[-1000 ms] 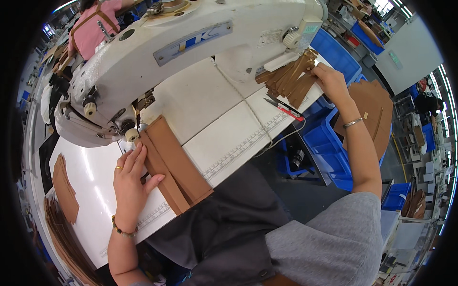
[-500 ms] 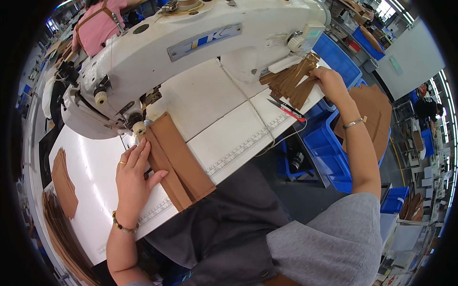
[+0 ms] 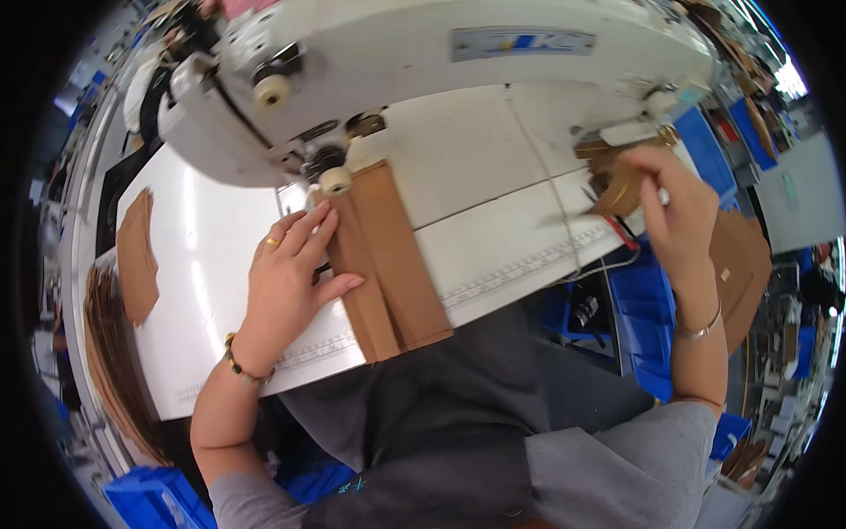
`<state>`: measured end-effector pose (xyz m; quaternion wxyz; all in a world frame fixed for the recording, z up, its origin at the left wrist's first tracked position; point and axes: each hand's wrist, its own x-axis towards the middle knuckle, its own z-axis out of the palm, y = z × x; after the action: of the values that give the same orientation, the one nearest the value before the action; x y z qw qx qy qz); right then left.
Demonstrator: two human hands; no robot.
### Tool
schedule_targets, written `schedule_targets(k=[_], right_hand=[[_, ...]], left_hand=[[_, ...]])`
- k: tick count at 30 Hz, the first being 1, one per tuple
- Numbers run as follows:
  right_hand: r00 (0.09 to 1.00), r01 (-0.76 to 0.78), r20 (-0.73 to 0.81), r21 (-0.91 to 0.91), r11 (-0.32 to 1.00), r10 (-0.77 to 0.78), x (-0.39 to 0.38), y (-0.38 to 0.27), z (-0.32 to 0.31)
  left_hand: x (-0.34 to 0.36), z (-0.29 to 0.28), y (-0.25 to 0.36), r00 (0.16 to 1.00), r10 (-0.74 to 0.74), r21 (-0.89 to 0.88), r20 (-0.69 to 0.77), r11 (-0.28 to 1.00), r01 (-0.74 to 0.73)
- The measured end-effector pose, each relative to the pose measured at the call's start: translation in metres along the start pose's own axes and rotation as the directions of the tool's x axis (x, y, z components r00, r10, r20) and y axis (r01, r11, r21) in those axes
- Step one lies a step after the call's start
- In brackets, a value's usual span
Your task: Sewing a zipper into a leather bag component and assembling it using an industrial sewing machine.
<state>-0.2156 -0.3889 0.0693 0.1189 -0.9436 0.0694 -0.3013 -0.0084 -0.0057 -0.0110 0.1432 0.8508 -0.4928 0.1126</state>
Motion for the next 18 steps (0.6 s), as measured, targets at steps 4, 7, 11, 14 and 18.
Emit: schedule_targets(k=[4,7,11,14,18], right_hand=[[0.822,0.473,0.158,0.345,0.810,-0.547,0.022,-0.081,0.061],[0.694,0.693,-0.059,0.327,0.643,-0.718,0.041,-0.123,0.101],[0.608,0.790,-0.120,0.191,0.583,-0.785,0.047,-0.137,0.162],[0.592,0.792,-0.041,0.217,0.571,-0.805,0.047,-0.138,0.181],[0.684,0.686,-0.049,0.381,0.619,-0.728,0.037,-0.137,0.187]], left_hand=[[0.000,0.000,0.001,1.000,-0.024,0.035,-0.013,0.999,0.025],[-0.004,0.001,-0.001,0.999,-0.005,-0.025,-0.044,1.000,0.004],[-0.002,0.005,-0.001,0.997,0.000,-0.060,-0.075,0.998,-0.005],[-0.001,0.000,0.000,0.996,-0.074,-0.159,-0.043,0.985,0.066],[-0.003,-0.006,0.001,0.988,-0.152,-0.205,0.012,0.967,0.151]])
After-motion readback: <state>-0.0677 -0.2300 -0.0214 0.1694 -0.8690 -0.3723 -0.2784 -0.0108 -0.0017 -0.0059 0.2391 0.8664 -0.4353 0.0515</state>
